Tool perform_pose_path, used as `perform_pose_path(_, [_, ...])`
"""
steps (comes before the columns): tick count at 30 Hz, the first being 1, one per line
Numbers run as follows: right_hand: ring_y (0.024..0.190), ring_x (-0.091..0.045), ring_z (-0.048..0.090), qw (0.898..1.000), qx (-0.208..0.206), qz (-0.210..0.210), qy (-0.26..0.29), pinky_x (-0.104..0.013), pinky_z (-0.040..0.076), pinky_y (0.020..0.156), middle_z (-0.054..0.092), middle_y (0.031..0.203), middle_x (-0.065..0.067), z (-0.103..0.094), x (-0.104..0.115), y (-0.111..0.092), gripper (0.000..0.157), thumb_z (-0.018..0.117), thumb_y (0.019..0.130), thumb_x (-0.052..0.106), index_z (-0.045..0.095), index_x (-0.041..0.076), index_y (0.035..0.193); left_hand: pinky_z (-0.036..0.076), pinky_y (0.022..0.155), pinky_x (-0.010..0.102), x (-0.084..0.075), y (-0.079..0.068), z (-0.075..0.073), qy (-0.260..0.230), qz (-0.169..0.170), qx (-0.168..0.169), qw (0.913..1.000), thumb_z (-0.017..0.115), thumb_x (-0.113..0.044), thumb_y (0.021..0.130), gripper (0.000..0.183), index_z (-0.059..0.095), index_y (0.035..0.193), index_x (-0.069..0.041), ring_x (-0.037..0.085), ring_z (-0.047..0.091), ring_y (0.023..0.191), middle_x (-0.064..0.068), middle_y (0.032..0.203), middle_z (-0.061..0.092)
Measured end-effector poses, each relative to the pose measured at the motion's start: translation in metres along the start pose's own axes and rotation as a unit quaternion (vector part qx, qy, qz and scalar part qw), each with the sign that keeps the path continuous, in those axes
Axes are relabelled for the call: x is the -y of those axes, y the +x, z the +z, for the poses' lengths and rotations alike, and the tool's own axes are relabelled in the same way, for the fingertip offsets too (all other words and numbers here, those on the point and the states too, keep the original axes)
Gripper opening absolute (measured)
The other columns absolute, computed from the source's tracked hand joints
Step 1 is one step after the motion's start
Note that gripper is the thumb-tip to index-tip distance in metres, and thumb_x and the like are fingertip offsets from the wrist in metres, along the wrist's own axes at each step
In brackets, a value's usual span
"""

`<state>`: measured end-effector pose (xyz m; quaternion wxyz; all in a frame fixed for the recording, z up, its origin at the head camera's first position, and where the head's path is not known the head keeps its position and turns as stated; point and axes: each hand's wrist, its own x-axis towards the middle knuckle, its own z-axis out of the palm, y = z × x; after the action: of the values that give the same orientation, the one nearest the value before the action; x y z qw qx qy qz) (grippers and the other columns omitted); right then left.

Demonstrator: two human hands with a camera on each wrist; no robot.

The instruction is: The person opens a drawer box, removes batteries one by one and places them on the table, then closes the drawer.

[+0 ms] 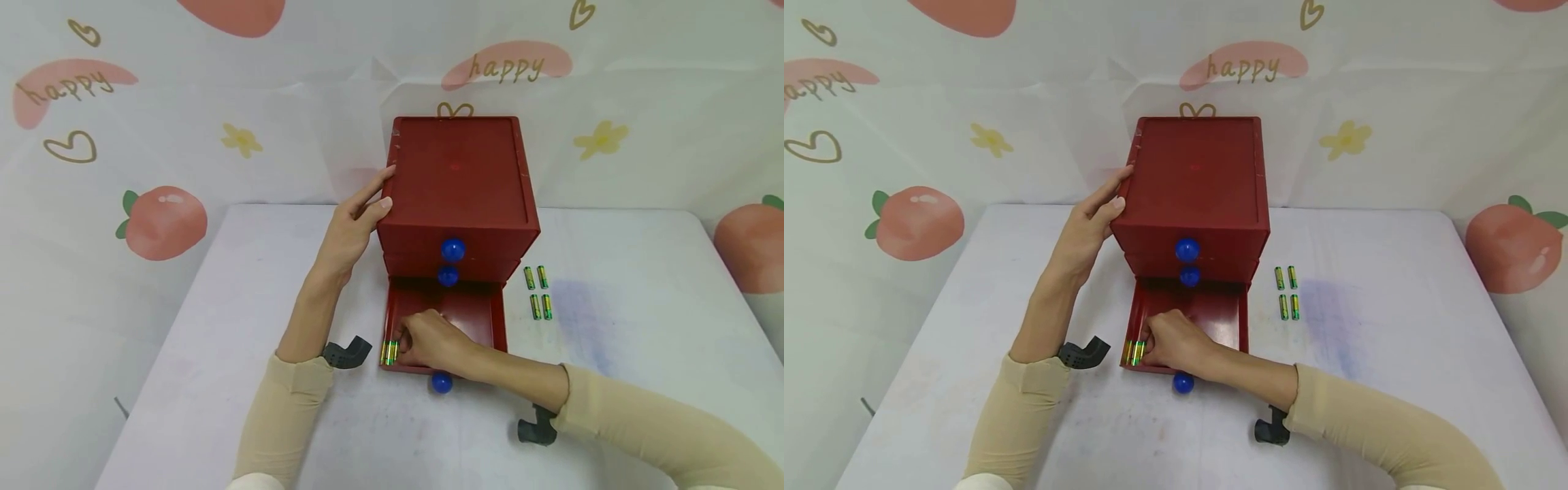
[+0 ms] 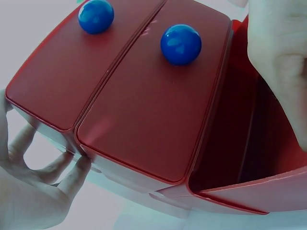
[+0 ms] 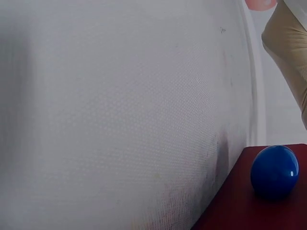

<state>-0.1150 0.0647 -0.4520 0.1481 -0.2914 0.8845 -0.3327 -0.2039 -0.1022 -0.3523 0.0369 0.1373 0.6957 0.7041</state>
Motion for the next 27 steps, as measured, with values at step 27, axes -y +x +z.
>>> perform_pose_path(27, [0.059, -0.003, 0.053, 1.0, -0.022, 0.007, 0.008, -0.018, 0.049, 0.056, 0.057, 0.065, 0.01, -0.0021, -0.004, 0.0022, 0.03, 0.09, 0.072, 0.021, 0.066, 0.009, 0.086, 0.042, 0.108, 0.039, 0.0005, 0.0005, 0.0011, -0.003, 0.007, -0.001, 1.0, 0.06, -0.026, 0.1, 0.044, 0.055, 0.143, -0.034, 0.015, 0.052, 0.129, -0.011, 0.147, 0.049])
